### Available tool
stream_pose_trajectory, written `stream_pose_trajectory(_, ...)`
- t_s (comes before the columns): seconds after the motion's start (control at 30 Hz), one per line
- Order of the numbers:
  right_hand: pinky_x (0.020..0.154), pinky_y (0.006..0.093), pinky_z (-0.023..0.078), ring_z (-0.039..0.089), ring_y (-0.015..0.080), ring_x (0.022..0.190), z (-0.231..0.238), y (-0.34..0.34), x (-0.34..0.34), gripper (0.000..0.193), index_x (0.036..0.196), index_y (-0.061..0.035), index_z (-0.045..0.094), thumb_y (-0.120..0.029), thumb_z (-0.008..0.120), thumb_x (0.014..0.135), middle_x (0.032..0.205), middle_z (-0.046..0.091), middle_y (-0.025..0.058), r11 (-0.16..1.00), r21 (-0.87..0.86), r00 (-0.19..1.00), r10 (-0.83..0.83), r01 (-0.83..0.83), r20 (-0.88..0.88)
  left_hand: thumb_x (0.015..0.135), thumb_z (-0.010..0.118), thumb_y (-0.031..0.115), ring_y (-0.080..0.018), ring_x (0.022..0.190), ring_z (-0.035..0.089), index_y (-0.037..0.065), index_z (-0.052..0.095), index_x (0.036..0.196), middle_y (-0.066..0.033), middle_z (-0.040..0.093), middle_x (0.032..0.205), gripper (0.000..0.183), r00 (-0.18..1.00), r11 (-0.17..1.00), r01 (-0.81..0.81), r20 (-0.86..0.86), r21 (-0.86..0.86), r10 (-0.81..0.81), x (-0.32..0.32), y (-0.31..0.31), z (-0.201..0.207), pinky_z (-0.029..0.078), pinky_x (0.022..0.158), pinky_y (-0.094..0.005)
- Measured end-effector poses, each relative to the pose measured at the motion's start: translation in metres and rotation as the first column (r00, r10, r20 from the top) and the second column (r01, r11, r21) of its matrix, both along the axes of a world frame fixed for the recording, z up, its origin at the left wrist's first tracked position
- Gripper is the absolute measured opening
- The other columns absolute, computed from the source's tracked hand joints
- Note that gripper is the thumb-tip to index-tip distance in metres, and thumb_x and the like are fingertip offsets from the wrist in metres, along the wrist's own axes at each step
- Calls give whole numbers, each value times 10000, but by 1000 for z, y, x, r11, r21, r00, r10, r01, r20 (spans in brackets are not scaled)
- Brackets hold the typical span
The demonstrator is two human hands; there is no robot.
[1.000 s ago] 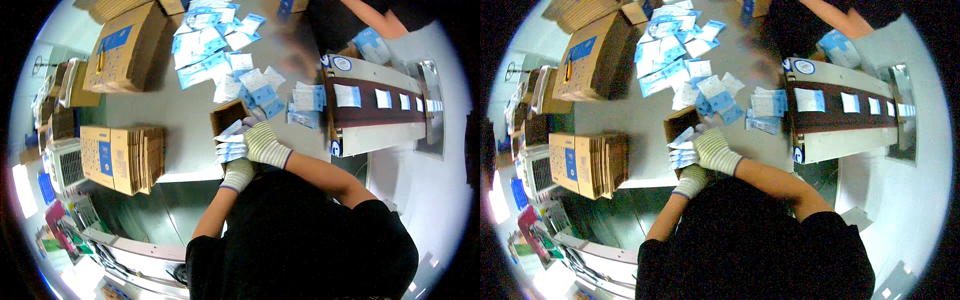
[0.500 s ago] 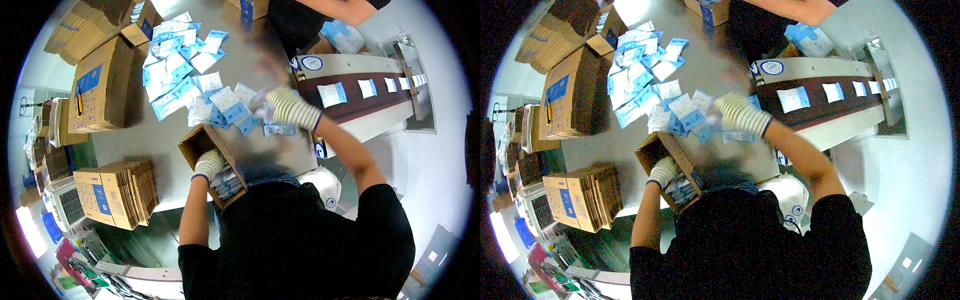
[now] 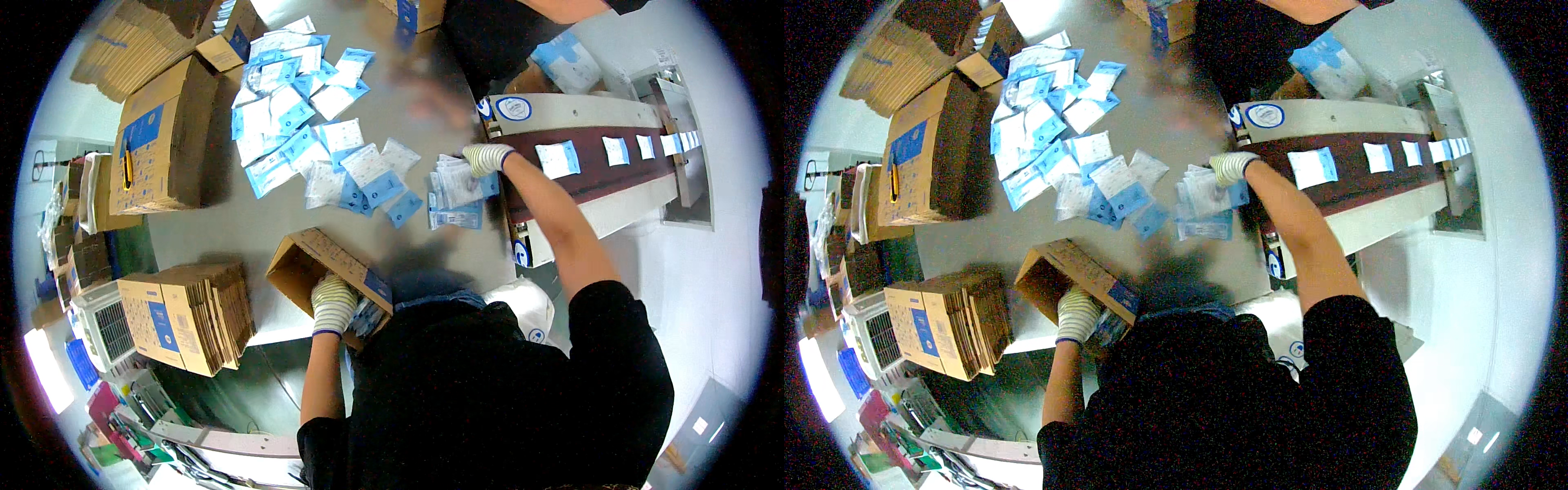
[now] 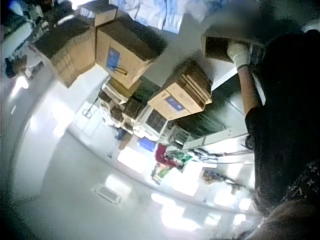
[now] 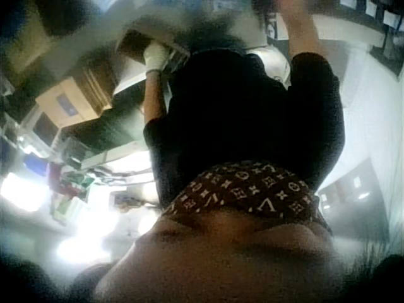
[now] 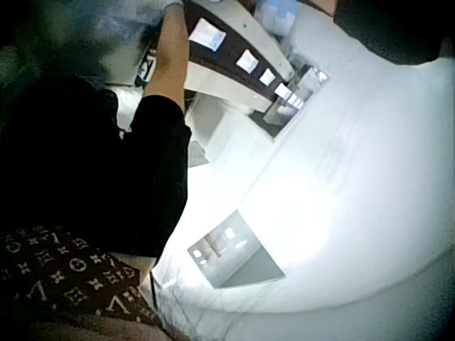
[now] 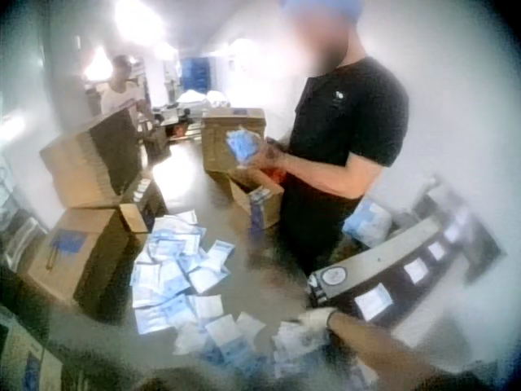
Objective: The person picks up small blue and white pouches from a pile on a table and places them into a small cardboard box. After filling the box, the person sets it aside on the table and picks up another empty flat box to repeat the process.
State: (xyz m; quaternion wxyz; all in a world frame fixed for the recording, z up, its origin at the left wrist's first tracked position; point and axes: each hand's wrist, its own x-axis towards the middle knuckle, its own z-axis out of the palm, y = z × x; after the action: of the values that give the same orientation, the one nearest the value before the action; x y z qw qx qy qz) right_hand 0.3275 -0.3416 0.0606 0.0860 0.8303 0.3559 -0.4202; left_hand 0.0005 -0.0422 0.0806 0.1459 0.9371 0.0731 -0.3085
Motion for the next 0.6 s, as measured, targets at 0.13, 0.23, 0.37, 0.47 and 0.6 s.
stream_pose_trajectory(0.13, 737, 399, 456, 593, 264, 851, 30, 24, -76, 506, 937, -56, 614, -465, 663, 643, 909, 628, 126, 999, 29, 994, 40, -43, 104, 777, 546, 285, -318, 893, 590, 104, 631, 972, -124, 630, 981, 279, 995, 995, -101, 21, -1, 101, -6, 4, -6, 490, 742, -394)
stream_pose_trajectory(0.23, 868, 451, 393, 513, 316, 1040, 42, 36, -153, 668, 1088, -52, 529, -490, 694, 612, 1123, 531, 148, 991, 115, 920, 13, -63, 391, 770, 557, 267, -315, 881, 595, 107, 637, 963, -128, 632, 968, 263, 984, 985, -175, -33, 3, 175, -1, -1, 12, 490, 742, -397)
stream_pose_trajectory(0.37, 904, 415, 396, 515, 304, 1056, -24, 33, -217, 596, 1106, -39, 511, -397, 681, 661, 1136, 522, 179, 984, 179, 914, -56, -18, 401, 784, 535, 303, -321, 1058, 513, 67, 580, 1074, -173, 547, 1143, 377, 984, 990, -123, -134, -67, 114, 10, -10, 22, 409, 890, -433)
stream_pose_trajectory(0.47, 899, 361, 415, 539, 259, 1031, 59, 85, -186, 547, 1136, -53, 498, -337, 673, 702, 1085, 559, 184, 902, 255, 936, -348, 348, -44, 803, 499, 301, -349, 1185, 382, 53, 480, 1187, -190, 419, 1273, 458, 995, 996, -92, 23, -4, 92, -9, -25, 26, 298, 976, -487)
stream_pose_trajectory(0.6, 911, 350, 416, 540, 252, 1023, 94, 159, -199, 493, 1160, -60, 488, -294, 643, 754, 1093, 577, 115, 236, 966, 988, 79, 108, -130, 844, 431, 282, -351, 1196, 374, 68, 445, 1241, -188, 387, 1315, 451, 987, 996, -75, 144, 37, 69, -5, -39, 8, 263, 995, -510)
